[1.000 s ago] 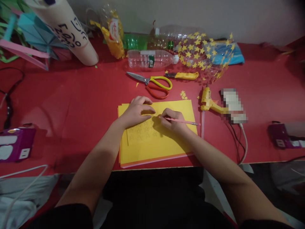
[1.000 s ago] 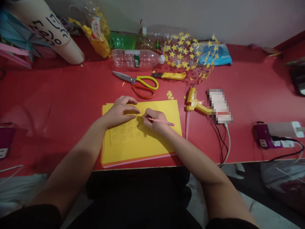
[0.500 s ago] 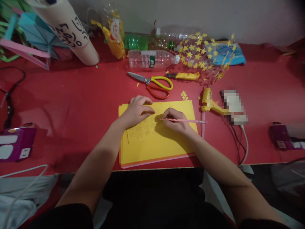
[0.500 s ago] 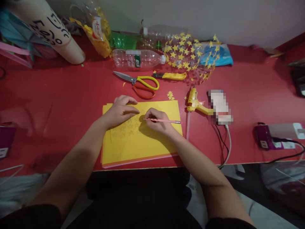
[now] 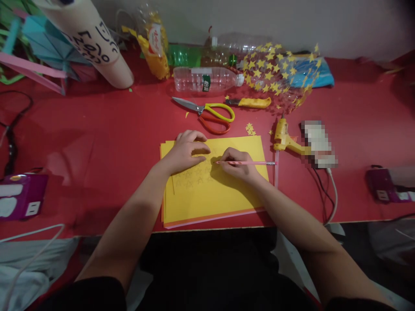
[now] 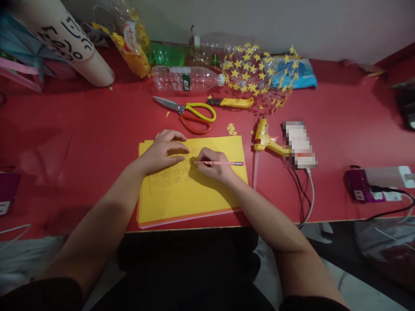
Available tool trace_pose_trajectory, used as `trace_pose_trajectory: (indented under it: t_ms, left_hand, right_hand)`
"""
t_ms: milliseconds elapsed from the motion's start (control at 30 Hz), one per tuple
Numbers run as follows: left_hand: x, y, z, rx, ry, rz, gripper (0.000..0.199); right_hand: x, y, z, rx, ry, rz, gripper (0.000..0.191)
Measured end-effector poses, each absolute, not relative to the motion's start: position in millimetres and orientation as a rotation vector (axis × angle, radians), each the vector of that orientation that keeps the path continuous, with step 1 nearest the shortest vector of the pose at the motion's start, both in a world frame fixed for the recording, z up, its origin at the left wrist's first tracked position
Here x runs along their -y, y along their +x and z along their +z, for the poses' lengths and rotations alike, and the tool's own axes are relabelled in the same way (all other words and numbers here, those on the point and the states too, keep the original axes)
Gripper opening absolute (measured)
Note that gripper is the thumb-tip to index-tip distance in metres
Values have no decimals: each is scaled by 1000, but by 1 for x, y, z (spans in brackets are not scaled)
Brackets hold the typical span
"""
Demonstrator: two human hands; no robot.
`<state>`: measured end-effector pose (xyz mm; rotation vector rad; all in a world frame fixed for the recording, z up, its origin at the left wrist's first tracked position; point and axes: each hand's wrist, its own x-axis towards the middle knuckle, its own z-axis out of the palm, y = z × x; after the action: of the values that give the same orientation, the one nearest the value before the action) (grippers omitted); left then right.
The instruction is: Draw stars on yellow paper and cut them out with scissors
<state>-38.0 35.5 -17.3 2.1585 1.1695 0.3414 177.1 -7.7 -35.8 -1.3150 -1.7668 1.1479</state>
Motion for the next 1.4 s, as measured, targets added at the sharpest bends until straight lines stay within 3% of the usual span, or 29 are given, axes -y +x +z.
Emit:
trace_pose_trajectory:
  t_ms: [933,1400]
  left_hand:
    - [-36,-38,-18,-1161,2160,342,18]
    - [-36,-39,-19,-1160,2161,351,18]
  right_hand:
    - [10,172,-32,1585,-1444,1162,19]
    - [8,172,-32,1636,-1422,1107,12]
